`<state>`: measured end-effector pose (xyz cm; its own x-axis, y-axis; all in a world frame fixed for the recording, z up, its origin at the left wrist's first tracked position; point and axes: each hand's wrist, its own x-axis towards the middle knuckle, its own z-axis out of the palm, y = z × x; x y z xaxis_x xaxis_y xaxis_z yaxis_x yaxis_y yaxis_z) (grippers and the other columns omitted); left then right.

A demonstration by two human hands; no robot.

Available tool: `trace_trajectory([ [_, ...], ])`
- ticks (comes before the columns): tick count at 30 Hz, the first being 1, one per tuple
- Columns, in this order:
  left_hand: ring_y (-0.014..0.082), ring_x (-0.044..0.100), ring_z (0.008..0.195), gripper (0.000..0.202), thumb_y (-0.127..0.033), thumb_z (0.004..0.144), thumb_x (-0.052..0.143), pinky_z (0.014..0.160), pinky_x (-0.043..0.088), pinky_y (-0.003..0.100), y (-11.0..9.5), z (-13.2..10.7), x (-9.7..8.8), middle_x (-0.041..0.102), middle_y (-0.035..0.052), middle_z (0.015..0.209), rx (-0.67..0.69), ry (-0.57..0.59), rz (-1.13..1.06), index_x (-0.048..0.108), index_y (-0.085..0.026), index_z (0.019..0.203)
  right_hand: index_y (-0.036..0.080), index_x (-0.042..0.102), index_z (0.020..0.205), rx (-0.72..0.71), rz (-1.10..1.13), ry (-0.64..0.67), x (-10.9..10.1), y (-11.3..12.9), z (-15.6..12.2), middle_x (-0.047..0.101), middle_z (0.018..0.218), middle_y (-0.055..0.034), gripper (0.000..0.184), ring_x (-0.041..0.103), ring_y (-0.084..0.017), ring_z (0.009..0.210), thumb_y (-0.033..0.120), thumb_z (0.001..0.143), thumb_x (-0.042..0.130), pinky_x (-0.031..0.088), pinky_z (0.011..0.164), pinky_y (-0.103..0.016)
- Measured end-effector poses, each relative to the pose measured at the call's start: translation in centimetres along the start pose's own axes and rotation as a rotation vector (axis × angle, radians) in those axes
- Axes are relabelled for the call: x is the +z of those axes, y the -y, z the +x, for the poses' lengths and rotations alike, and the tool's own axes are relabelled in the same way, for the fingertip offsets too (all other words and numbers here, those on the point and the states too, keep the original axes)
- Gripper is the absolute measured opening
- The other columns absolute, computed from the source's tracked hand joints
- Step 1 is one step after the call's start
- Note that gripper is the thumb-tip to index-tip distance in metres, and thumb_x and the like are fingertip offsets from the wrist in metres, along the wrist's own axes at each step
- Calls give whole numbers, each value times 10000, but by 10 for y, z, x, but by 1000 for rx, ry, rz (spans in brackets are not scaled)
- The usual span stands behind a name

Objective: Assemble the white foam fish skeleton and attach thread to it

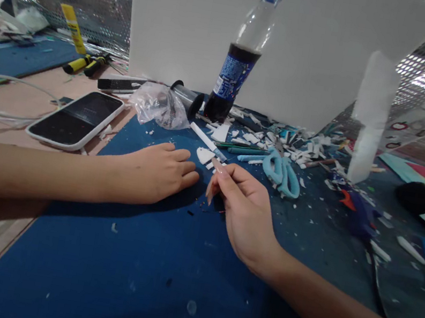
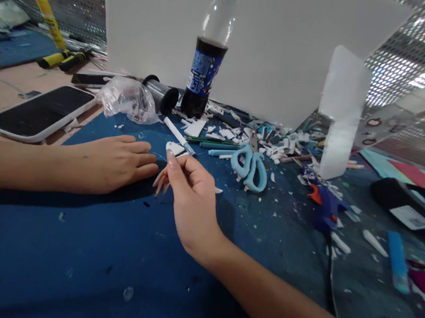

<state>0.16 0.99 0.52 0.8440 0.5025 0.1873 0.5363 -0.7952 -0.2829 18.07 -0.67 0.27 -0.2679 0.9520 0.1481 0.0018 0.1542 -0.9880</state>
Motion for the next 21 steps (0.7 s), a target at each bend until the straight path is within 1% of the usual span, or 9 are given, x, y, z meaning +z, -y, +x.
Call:
trace_trajectory([
  [3, 155, 445, 601, 198, -141, 869, 413, 561, 339, 268, -2, -4, -1, 554, 32, 634, -116, -98, -42, 531, -151, 711, 183, 518, 608, 4, 35, -9, -1, -1, 1, 509, 572, 32, 272, 452, -81, 505, 255, 870, 510, 361, 492, -228],
  [6, 130, 431, 587, 248, -148, 870, 389, 560, 359, 237, -3, -8, -2, 519, 8, 579, -208, -294, -95, 499, -162, 648, 180, 519, 595, 9, 59, -7, -2, 0, 1, 510, 567, 33, 274, 451, -80, 513, 238, 863, 522, 362, 510, -230],
  [8, 115, 432, 586, 226, -143, 844, 410, 558, 361, 224, -5, -10, -4, 504, -5, 573, -273, -392, -216, 482, -165, 632, 178, 530, 601, 10, 74, -8, -2, -1, 1, 516, 574, 30, 271, 461, -82, 528, 242, 865, 527, 366, 524, -233],
  [9, 104, 427, 568, 212, -143, 831, 424, 542, 355, 215, -7, -10, -6, 490, -15, 564, -334, -409, -326, 472, -166, 626, 177, 536, 606, 11, 82, -7, -2, -1, 1, 519, 578, 29, 269, 466, -83, 535, 243, 867, 528, 369, 531, -235],
  [10, 92, 426, 549, 202, -149, 823, 435, 521, 348, 205, -9, -10, -9, 481, -24, 560, -409, -401, -465, 465, -166, 624, 177, 542, 611, 13, 90, -5, -3, -1, 1, 521, 581, 29, 267, 470, -84, 539, 242, 870, 528, 373, 538, -237],
  [12, 68, 406, 487, 231, -185, 836, 437, 469, 330, 185, -13, -10, -15, 451, -47, 520, -594, -312, -805, 448, -170, 605, 177, 547, 619, 23, 102, 7, -3, -2, 1, 525, 585, 29, 266, 471, -84, 540, 236, 877, 524, 379, 546, -238],
  [15, 60, 452, 508, 228, -217, 842, 439, 479, 362, 171, -17, -7, -20, 505, -41, 560, -714, -185, -1201, 488, -161, 626, 176, 550, 623, 21, 94, 9, -3, -1, 0, 524, 587, 31, 272, 464, -79, 535, 224, 888, 511, 383, 543, -235],
  [17, 55, 442, 511, 196, -205, 823, 458, 484, 360, 169, -16, -5, -20, 505, -43, 573, -736, -165, -1307, 498, -155, 637, 176, 554, 622, 2, 83, 1, -2, -1, -1, 521, 589, 30, 272, 468, -79, 537, 214, 888, 510, 388, 537, -232],
  [21, 44, 340, 460, 262, -202, 843, 423, 439, 304, 169, -13, -2, -16, 387, -63, 517, -782, -153, -1370, 431, -161, 585, 176, 557, 623, -38, 73, -1, 0, 1, -1, 524, 582, 30, 271, 481, -78, 537, 213, 888, 517, 398, 517, -218],
])
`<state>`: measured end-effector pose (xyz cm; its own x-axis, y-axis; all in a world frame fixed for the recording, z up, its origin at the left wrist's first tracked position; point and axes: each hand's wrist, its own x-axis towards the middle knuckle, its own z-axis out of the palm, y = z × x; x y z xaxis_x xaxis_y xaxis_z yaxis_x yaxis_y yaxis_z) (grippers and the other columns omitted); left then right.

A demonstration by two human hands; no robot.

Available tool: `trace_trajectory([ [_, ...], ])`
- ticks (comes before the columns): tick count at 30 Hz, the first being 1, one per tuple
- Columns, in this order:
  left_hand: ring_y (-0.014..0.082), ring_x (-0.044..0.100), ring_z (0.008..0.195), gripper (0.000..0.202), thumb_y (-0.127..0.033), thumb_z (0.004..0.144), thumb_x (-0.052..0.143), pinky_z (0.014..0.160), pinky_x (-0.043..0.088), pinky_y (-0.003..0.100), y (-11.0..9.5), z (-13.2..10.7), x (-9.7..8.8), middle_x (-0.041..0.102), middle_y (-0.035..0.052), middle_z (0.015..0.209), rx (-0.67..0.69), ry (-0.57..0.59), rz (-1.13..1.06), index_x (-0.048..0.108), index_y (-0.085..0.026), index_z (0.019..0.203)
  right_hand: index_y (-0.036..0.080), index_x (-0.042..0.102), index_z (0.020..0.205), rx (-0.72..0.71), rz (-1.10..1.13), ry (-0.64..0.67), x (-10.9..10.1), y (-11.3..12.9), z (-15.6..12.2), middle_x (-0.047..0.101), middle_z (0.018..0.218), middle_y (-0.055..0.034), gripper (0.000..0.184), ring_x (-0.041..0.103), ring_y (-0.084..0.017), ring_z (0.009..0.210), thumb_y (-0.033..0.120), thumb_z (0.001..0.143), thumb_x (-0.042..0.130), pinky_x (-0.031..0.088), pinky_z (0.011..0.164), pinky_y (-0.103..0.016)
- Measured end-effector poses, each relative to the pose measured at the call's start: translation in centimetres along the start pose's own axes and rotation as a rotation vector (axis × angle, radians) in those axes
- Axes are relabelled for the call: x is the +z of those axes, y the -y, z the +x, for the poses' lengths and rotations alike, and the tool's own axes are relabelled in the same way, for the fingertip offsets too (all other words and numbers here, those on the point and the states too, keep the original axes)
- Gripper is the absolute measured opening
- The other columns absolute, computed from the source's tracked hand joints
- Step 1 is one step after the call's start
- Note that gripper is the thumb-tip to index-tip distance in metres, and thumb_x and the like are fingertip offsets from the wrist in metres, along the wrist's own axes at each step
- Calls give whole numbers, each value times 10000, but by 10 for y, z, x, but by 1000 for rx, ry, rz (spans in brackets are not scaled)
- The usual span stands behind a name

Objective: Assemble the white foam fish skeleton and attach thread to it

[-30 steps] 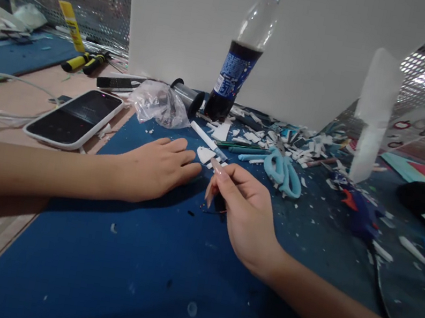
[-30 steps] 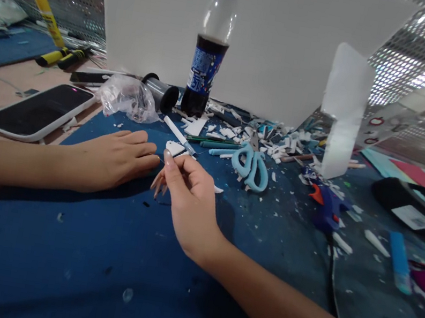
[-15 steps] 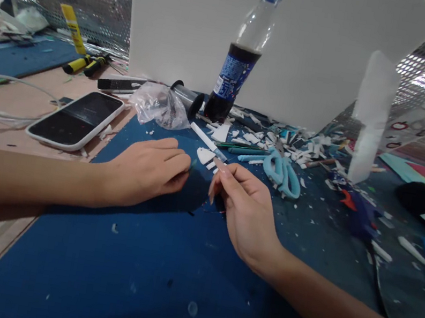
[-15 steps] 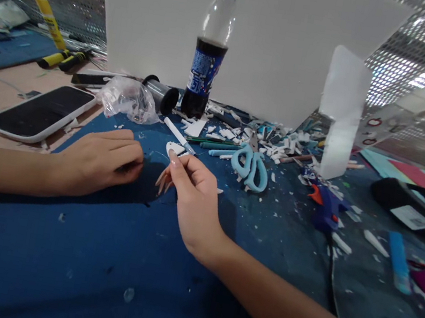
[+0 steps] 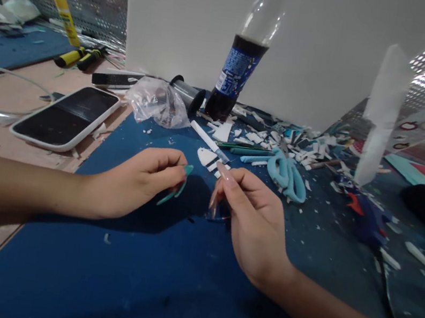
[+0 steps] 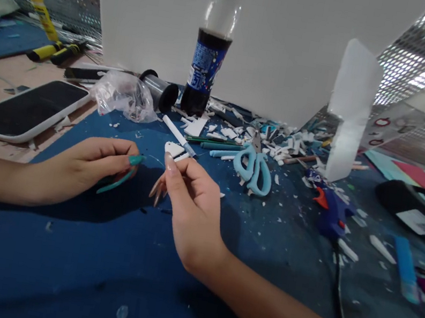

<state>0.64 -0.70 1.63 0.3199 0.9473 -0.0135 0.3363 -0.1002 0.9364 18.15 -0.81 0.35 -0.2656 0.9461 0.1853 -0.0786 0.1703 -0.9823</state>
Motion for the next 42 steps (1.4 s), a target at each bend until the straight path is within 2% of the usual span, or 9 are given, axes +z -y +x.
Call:
trace_trajectory([
  [5, 43, 344, 458, 346, -221, 892, 374, 444, 308, 162, 1, -1, -1, 385, -55, 503, -56, 6, -11, 429, -153, 557, 172, 550, 625, -52, -80, 11, 2, 4, -2, 519, 574, 29, 275, 482, -78, 520, 206, 894, 502, 401, 496, -223],
  [8, 41, 368, 453, 370, -240, 904, 376, 442, 321, 155, 0, -1, -1, 405, -53, 497, -55, 26, -30, 446, -150, 552, 172, 536, 611, -109, -206, 22, 2, 8, -5, 512, 560, 23, 294, 483, -87, 512, 213, 898, 488, 398, 491, -243],
  [12, 33, 380, 466, 394, -255, 926, 360, 459, 331, 137, 0, 0, -2, 428, -53, 511, -21, 64, -64, 451, -145, 559, 167, 546, 611, -237, -374, 59, 2, 11, -9, 536, 574, 4, 293, 500, -109, 569, 184, 896, 480, 408, 579, -285],
  [17, 19, 365, 457, 374, -241, 939, 356, 432, 306, 117, 0, 1, 0, 420, -65, 517, -12, 97, -163, 449, -136, 592, 158, 554, 611, -348, -468, 78, 3, 10, -10, 533, 570, 5, 288, 478, -102, 563, 114, 882, 465, 409, 671, -311],
  [24, 16, 362, 448, 335, -200, 928, 378, 421, 307, 110, -1, 0, 1, 424, -69, 521, -36, 131, -268, 452, -132, 609, 154, 546, 623, -353, -522, 72, 3, 10, -9, 529, 579, 10, 266, 484, -98, 572, 104, 875, 476, 406, 672, -293],
  [42, 25, 341, 452, 332, -216, 923, 383, 399, 281, 117, 0, 0, 1, 413, -65, 524, -28, 134, -230, 448, -143, 605, 158, 549, 632, -307, -550, 88, 2, 8, -8, 533, 605, 5, 267, 488, -106, 583, 134, 885, 469, 416, 656, -291],
])
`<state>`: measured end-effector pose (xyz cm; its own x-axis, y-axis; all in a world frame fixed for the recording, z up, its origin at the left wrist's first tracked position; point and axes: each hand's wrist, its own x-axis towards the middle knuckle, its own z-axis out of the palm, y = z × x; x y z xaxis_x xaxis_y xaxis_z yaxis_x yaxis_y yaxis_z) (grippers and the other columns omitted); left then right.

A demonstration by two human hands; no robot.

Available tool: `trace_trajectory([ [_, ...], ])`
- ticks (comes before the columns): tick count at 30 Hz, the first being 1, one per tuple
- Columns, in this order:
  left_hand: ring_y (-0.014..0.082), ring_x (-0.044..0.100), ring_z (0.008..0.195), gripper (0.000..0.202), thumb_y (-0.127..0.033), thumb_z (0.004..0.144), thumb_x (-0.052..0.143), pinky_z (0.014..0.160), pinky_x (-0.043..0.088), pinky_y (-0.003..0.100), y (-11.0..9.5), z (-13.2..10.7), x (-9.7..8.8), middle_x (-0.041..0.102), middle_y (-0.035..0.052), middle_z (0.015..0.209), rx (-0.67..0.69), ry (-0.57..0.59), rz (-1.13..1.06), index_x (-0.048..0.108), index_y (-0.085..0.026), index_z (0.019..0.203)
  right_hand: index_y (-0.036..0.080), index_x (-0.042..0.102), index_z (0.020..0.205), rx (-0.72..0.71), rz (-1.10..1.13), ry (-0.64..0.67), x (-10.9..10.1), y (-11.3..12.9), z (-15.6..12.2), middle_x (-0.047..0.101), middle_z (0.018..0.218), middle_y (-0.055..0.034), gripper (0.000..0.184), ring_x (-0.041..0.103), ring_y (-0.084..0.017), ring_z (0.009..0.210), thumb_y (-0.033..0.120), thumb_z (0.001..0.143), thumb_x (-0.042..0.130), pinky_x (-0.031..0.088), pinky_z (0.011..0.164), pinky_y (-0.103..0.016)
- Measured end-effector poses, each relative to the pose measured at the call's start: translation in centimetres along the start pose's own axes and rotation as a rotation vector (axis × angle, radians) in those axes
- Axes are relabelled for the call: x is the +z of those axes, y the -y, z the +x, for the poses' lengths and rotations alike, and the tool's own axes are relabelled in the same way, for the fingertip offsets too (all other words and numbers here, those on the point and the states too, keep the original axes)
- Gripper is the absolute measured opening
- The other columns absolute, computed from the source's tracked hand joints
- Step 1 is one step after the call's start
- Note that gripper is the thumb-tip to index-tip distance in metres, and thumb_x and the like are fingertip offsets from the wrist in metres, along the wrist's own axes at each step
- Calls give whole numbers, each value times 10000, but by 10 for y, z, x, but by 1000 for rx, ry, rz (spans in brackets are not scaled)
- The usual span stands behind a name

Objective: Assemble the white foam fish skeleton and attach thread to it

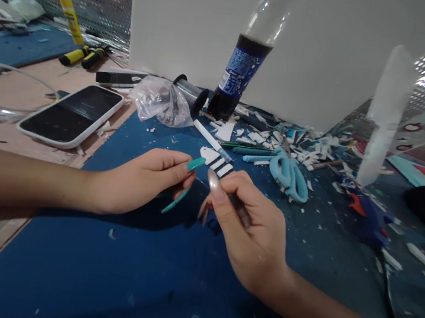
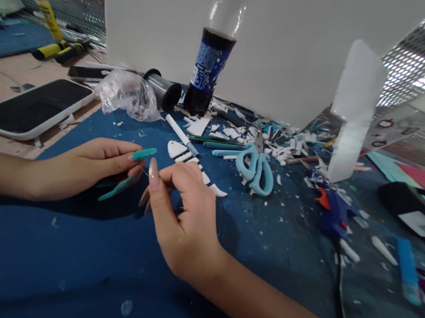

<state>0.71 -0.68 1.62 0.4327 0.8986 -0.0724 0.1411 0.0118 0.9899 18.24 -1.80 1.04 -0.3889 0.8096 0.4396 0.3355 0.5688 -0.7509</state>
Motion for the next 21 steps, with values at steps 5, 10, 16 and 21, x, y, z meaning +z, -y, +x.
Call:
trace_trajectory([
  [5, 34, 357, 471, 317, -250, 919, 393, 411, 287, 132, 0, -1, 0, 431, -56, 546, 1, 13, 23, 466, -145, 629, 163, 540, 615, 24, -3, 3, 0, 1, 0, 522, 598, 3, 280, 488, -115, 591, 150, 886, 471, 414, 634, -294],
  [10, 49, 374, 499, 302, -291, 911, 407, 449, 312, 156, -1, -2, 0, 442, -52, 577, 7, 3, 63, 476, -154, 652, 170, 533, 634, 70, -19, 31, 0, -1, 0, 523, 614, 2, 263, 502, -125, 616, 170, 889, 473, 415, 627, -296],
  [16, 54, 372, 514, 291, -300, 906, 421, 474, 322, 168, 1, -4, -1, 427, -53, 598, 21, 31, 97, 470, -157, 658, 178, 527, 628, 102, -39, 43, 1, -3, 0, 503, 608, 7, 269, 495, -129, 621, 187, 892, 479, 409, 620, -292],
  [21, 52, 368, 476, 342, -320, 910, 403, 451, 312, 173, 1, -5, -2, 428, -56, 553, 43, -24, 191, 440, -163, 609, 172, 533, 618, 163, -10, 74, 2, -2, 1, 528, 599, 1, 309, 521, -135, 628, 235, 912, 465, 415, 636, -295],
])
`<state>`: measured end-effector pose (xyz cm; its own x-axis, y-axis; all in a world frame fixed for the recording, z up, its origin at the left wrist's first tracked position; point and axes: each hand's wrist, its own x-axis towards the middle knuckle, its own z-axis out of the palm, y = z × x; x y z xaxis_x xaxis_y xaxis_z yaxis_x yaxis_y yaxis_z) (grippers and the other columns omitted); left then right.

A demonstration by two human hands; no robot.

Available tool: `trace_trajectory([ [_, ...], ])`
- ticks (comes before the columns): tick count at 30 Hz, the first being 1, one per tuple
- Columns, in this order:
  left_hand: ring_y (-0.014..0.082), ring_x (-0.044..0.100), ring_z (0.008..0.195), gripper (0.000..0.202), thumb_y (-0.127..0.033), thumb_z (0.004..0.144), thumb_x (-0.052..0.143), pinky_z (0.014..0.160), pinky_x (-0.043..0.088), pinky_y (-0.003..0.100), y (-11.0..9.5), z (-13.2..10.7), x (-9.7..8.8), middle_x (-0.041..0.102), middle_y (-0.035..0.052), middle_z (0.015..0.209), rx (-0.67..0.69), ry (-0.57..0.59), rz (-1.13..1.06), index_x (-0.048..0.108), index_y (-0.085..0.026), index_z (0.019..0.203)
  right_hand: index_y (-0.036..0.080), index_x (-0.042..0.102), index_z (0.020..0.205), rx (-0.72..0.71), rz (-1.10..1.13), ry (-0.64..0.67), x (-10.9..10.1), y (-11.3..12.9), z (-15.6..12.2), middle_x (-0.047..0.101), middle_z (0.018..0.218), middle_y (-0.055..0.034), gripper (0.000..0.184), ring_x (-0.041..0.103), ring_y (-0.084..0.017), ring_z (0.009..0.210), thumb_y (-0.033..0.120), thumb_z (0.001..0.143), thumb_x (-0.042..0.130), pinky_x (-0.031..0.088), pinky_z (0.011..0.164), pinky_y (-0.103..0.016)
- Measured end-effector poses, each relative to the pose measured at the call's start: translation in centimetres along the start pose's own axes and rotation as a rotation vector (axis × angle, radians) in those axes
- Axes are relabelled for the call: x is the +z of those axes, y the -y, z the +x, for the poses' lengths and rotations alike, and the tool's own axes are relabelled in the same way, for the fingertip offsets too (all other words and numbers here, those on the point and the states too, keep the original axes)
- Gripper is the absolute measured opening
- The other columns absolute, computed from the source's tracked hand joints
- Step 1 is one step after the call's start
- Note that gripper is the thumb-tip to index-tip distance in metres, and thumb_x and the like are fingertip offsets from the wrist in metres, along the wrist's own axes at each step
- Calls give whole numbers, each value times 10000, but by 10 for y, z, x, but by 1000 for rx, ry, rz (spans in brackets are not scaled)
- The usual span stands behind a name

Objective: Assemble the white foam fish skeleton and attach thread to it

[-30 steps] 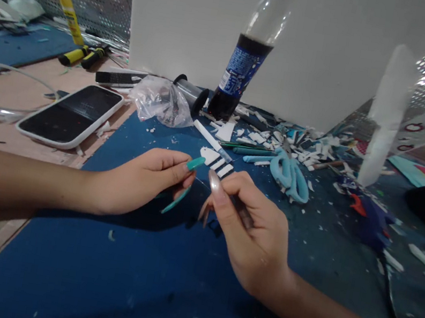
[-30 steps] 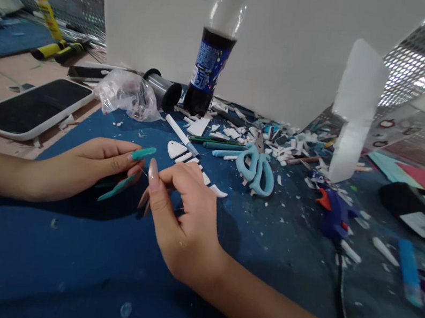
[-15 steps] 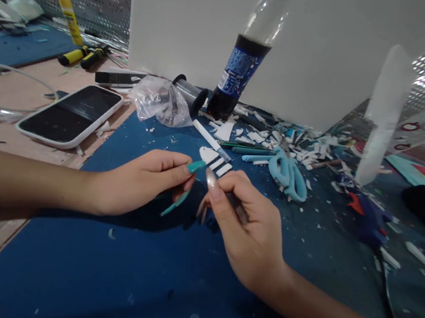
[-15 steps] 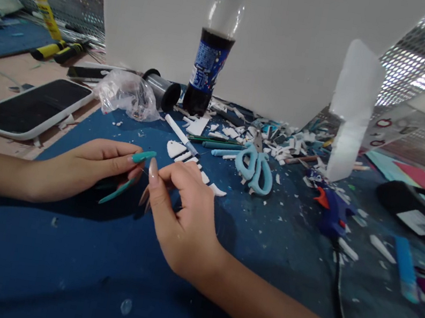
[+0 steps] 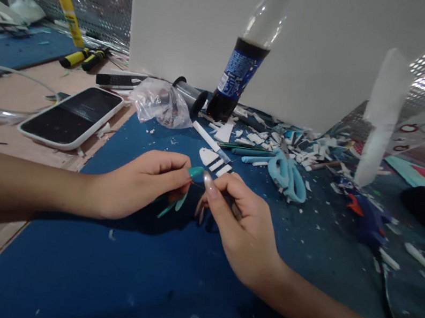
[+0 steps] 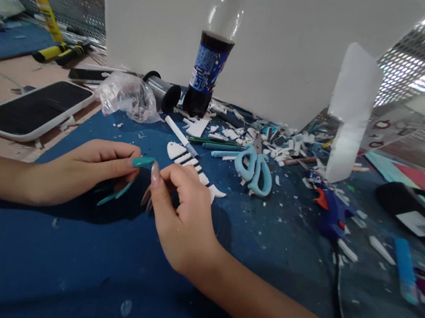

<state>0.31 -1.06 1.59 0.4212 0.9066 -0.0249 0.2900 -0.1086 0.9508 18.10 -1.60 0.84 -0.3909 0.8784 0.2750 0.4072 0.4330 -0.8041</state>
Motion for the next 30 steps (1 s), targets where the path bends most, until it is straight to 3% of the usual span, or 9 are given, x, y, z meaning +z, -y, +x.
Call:
trace_trajectory([
  [3, 63, 395, 480, 339, -335, 922, 369, 458, 318, 185, 0, -3, -1, 432, -53, 550, 80, -63, 220, 422, -174, 628, 169, 540, 617, 47, 10, 30, -1, 0, 2, 547, 602, -7, 328, 534, -139, 622, 265, 919, 454, 416, 632, -296],
  [9, 78, 362, 486, 251, -174, 895, 360, 475, 291, 213, 4, -11, -1, 391, -46, 558, 419, -230, 659, 352, -191, 645, 176, 519, 591, 60, -41, 86, -1, -1, 4, 539, 572, -4, 329, 527, -140, 611, 209, 909, 443, 412, 610, -287],
  [15, 73, 322, 450, 237, -129, 883, 365, 448, 276, 213, 3, -11, -1, 328, -64, 531, 435, -352, 686, 353, -199, 657, 178, 537, 626, 71, 23, 104, -1, -4, 3, 549, 610, -10, 338, 536, -145, 636, 247, 931, 407, 417, 614, -293],
  [21, 65, 355, 465, 243, -146, 897, 368, 461, 301, 197, 3, -10, -2, 379, -57, 552, 491, -297, 671, 352, -193, 659, 204, 563, 715, -16, 199, 194, -6, 3, 2, 568, 716, -20, 444, 545, -137, 719, 373, 982, 252, 442, 703, -301],
  [26, 65, 388, 487, 216, -165, 901, 379, 485, 324, 192, 7, -10, -2, 435, -48, 582, 522, -246, 641, 384, -189, 686, 207, 532, 692, -143, 161, 298, -10, 5, 3, 554, 739, -18, 405, 515, -154, 791, 366, 974, 288, 402, 808, -352],
  [30, 73, 380, 493, 222, -184, 902, 380, 491, 321, 201, 5, -11, -2, 424, -48, 578, 502, -231, 633, 373, -192, 681, 200, 487, 642, -142, 199, 266, -8, 1, 1, 509, 666, 2, 364, 488, -140, 712, 398, 936, 406, 418, 676, -302],
])
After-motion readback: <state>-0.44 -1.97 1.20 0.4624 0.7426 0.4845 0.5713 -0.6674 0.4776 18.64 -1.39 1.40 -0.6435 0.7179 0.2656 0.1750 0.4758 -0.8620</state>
